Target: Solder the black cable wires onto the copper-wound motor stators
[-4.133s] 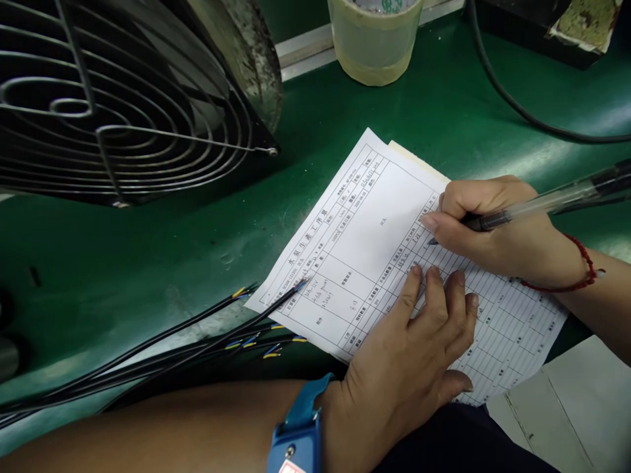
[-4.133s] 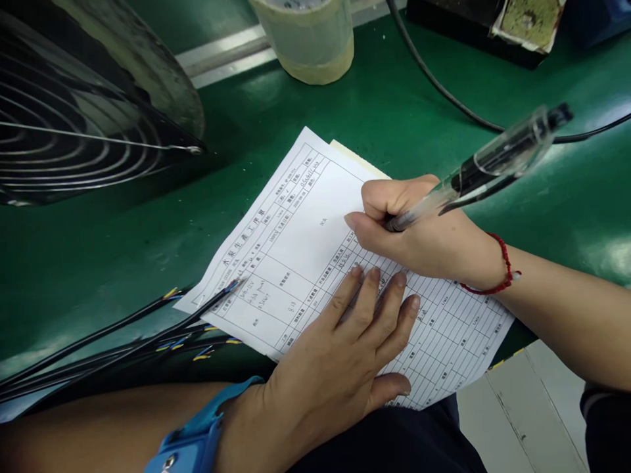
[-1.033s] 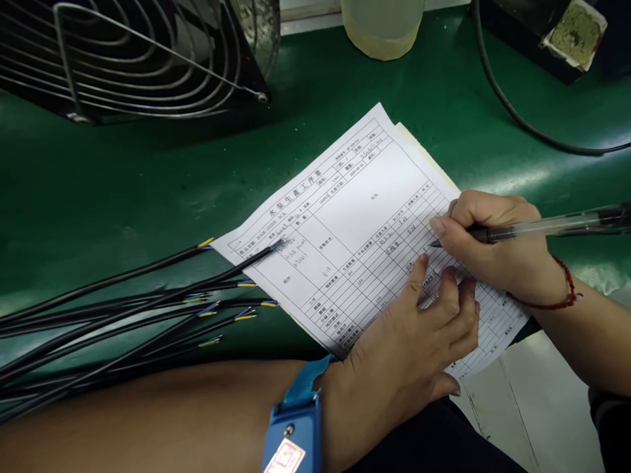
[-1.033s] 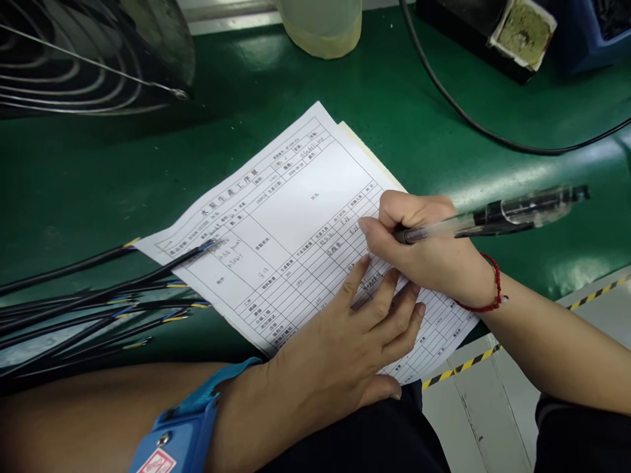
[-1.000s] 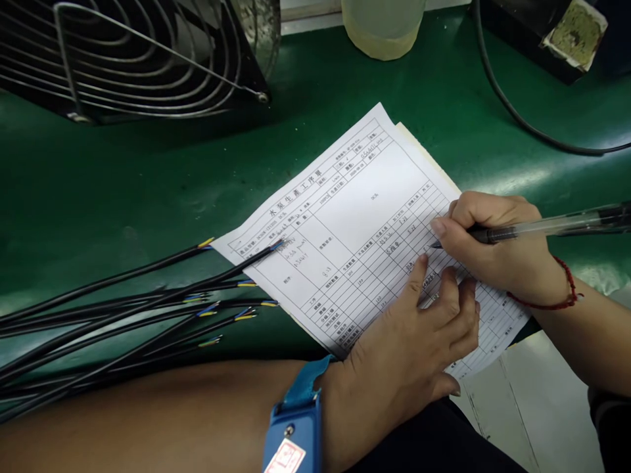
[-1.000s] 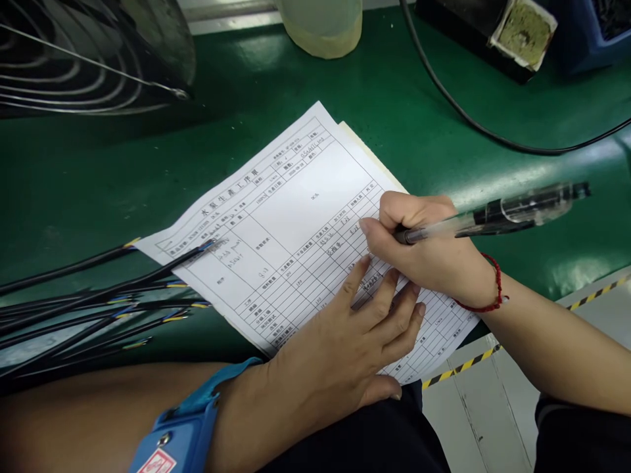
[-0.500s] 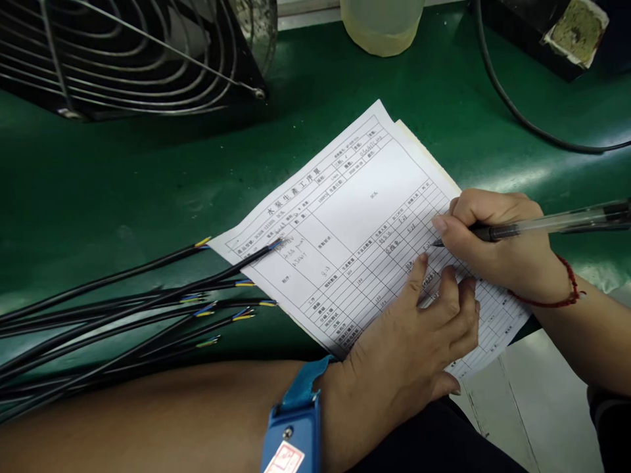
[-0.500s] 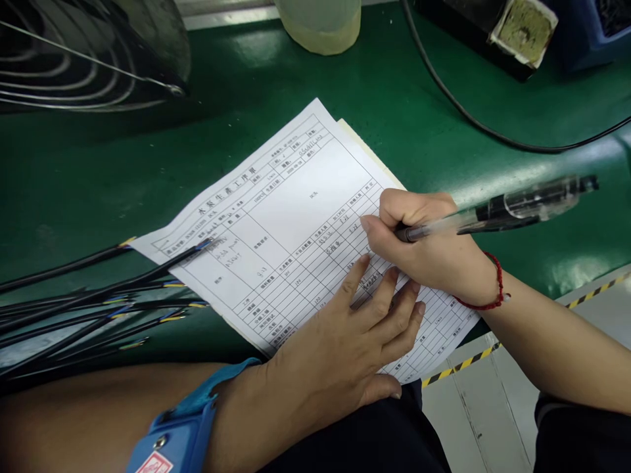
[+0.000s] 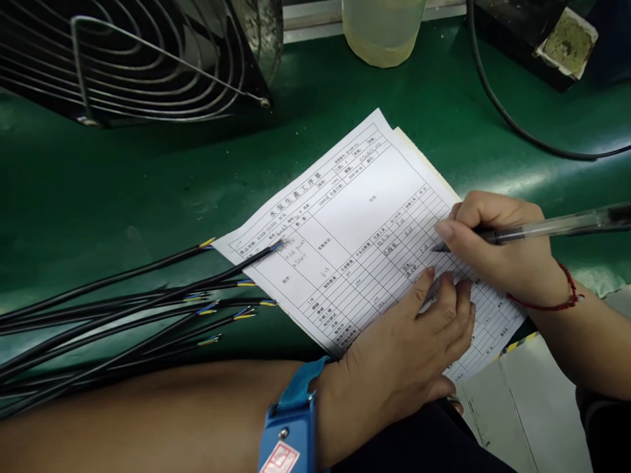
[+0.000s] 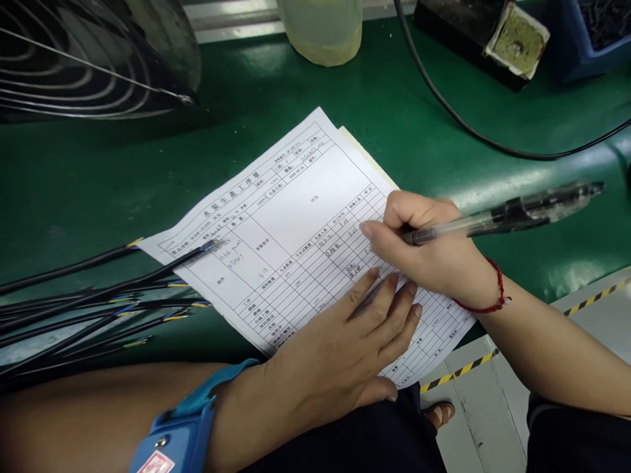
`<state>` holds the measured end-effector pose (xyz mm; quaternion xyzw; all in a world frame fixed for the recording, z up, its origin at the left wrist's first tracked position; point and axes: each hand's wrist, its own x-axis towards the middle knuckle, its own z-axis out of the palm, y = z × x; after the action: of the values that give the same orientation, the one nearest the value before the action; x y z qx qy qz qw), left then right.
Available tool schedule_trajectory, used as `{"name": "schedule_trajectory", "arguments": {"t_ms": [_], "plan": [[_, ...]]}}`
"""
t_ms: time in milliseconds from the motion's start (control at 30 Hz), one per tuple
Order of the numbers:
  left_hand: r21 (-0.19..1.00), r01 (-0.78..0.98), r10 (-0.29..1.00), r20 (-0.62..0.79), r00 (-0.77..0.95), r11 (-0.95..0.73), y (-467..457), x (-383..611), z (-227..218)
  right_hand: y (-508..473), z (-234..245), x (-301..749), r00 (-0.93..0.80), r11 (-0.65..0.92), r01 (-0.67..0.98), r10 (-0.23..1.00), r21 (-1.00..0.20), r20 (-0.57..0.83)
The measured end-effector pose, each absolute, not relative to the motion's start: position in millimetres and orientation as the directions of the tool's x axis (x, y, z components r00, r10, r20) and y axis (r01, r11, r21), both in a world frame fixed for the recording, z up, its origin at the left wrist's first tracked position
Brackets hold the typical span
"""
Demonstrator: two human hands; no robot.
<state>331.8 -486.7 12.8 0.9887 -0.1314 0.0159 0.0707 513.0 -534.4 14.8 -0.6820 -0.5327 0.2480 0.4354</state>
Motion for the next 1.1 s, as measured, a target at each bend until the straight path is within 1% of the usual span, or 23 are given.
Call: {"name": "schedule_trajectory", "arguments": {"t_ms": [67,133,367,567,800,933,1100], "plan": [[0.134,-0.267,-0.263,0.046,0.964,-0.954,-486.9,331.7,12.6,-535.8,15.0,512.3,0.232,-0.007,0.526,0.963,-0.851,0.135],[0.138,-0.269,-0.265,0.049,0.963,-0.953,-486.7,331.9,12.4,-536.5,14.8,511.2,0.21,0.007,0.535,0.967,-0.845,0.141],[0.162,-0.273,-0.268,0.051,0.962,-0.948,-485.0,332.3,12.6,-536.1,13.9,509.8,0.245,-0.028,0.548,0.961,-0.836,0.128],[0.164,-0.271,-0.268,0.043,0.963,-0.949,-484.9,332.2,13.0,-536.1,15.0,510.1,0.221,-0.023,0.537,0.969,-0.843,0.114],[0.172,-0.268,-0.264,0.046,0.963,-0.948,-485.4,332.6,12.2,-534.4,14.1,509.2,0.248,-0.018,0.56,0.958,-0.828,0.147],[0.172,-0.262,-0.256,0.053,0.965,-0.95,-485.7,331.6,12.6,-535.0,14.1,510.0,0.245,-0.043,0.535,0.964,-0.844,0.106],[0.169,-0.259,-0.253,0.055,0.966,-0.951,-485.4,331.4,12.8,-535.3,15.5,510.0,0.29,-0.099,0.522,0.955,-0.847,0.067]]}}
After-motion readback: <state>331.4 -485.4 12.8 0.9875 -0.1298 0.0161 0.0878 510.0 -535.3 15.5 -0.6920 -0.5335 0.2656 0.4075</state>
